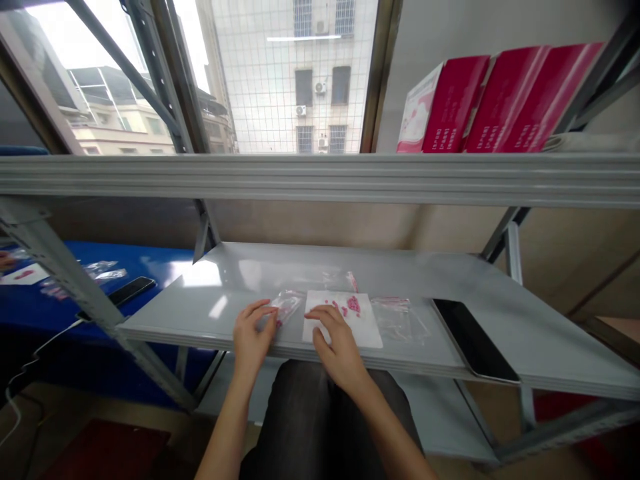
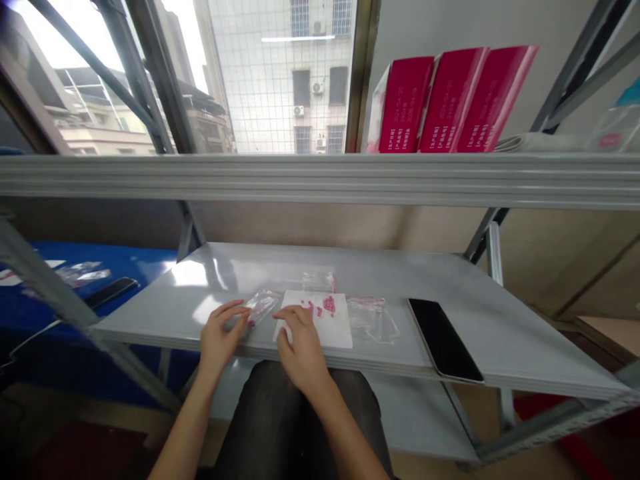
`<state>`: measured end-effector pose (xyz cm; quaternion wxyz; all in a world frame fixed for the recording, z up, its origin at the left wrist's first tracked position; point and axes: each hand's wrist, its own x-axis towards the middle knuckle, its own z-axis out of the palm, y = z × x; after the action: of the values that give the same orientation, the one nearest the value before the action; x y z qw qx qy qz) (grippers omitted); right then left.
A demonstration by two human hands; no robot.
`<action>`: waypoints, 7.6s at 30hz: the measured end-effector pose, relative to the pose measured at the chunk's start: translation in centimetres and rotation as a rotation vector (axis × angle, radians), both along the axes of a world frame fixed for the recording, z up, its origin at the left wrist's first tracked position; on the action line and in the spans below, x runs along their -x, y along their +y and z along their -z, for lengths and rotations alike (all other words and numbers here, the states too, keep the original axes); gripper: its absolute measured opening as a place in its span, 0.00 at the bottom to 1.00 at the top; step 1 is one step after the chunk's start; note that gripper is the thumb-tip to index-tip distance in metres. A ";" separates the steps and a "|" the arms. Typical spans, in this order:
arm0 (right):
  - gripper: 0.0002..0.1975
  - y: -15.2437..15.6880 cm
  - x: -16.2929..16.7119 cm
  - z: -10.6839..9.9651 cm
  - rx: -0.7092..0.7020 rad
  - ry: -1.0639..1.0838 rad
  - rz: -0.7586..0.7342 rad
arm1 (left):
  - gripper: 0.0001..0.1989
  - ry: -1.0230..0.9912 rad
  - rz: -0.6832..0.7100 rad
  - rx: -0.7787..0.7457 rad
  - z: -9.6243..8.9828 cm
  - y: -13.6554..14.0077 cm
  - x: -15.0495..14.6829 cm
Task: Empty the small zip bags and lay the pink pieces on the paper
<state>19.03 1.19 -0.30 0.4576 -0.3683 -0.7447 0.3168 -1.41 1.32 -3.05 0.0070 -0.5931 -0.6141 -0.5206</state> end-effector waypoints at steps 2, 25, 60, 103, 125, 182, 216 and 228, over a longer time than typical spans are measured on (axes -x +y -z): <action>0.13 -1.7 -1.2 0.7 0.356 0.287 -0.092 | 0.10 -0.059 -0.027 -0.055 -0.4 -1.0 -0.5; 0.17 -8.1 -7.5 3.6 0.848 0.556 -0.137 | 0.06 -0.453 0.500 0.164 0.0 -10.2 -7.9; 0.08 -8.8 -5.7 0.1 0.409 -0.043 0.152 | 0.33 -0.200 0.699 0.285 0.6 -10.5 -9.9; 0.09 -8.6 -8.9 -2.5 0.078 -0.240 -0.240 | 0.21 -1.519 1.224 0.789 1.4 -9.7 -12.4; 0.15 -8.0 -8.1 -3.5 -0.128 0.091 -0.015 | 0.24 -0.635 0.882 0.226 -4.4 -4.3 -6.6; 0.16 -5.4 -5.3 5.5 -0.232 -0.108 0.214 | 0.25 0.557 0.501 0.131 -7.0 2.2 -5.9; 0.19 -9.0 -5.2 7.1 0.140 0.445 0.110 | 0.26 -0.328 0.445 0.060 3.1 -9.1 -11.2; 0.08 -8.7 -5.7 4.5 0.390 0.279 0.088 | 0.26 -0.421 0.648 0.390 2.2 -8.9 -9.8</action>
<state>24.68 -7.47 -4.84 0.4895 -0.4344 -0.5824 0.4822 8.39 -7.58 -5.25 -0.3946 -0.6262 -0.4712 -0.4798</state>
